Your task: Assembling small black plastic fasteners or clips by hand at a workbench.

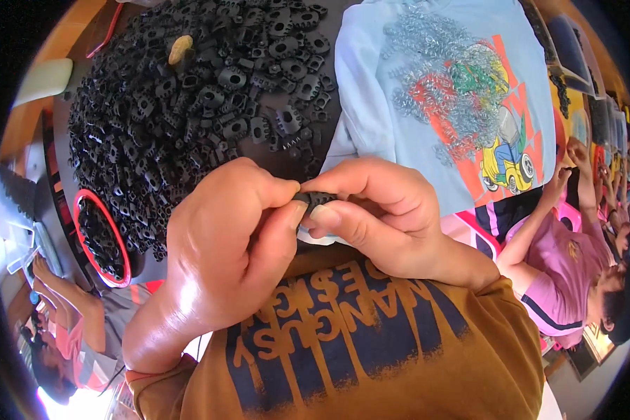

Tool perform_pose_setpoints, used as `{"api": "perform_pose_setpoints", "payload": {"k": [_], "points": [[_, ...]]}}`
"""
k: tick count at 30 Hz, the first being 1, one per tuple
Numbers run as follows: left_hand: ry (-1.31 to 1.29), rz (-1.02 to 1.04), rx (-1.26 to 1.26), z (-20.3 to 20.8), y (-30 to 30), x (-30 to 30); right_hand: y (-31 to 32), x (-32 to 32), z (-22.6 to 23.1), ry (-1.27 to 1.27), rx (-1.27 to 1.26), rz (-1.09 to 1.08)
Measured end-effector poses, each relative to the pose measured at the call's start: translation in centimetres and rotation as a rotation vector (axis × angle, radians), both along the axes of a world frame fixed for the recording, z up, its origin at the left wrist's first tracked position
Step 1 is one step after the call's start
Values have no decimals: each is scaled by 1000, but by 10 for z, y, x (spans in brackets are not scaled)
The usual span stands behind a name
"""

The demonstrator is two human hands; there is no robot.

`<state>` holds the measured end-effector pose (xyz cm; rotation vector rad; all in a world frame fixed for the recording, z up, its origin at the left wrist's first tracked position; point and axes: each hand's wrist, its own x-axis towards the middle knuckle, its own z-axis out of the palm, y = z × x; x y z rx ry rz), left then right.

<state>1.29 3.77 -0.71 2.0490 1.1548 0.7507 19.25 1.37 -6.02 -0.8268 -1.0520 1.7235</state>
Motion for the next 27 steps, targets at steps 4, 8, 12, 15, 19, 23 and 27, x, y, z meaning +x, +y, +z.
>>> {"api": "perform_pose_setpoints", "payload": {"k": [4, 8, 12, 15, 19, 23, 27], "points": [[-13, -41, 170, -4, 1, 3, -2, -2, -3, -62, 126, -78], [-38, -20, 179, -4, -4, 7, 0, 2, 6, 89, -42, -34], [23, 41, 140, -1, -9, 17, 5, 5, 7, 384, -197, 19], [69, 43, 240, -5, -10, 21, 7, 6, 5, 493, -188, 39], [133, -20, 391, -14, -10, 20, 5, 10, 1, 436, -146, 39], [109, -21, 470, -18, -9, 25, 7, 10, 0, 488, -97, 58], [133, 12, 335, -5, -2, 28, 8, 11, 3, 545, -199, 27]]}}
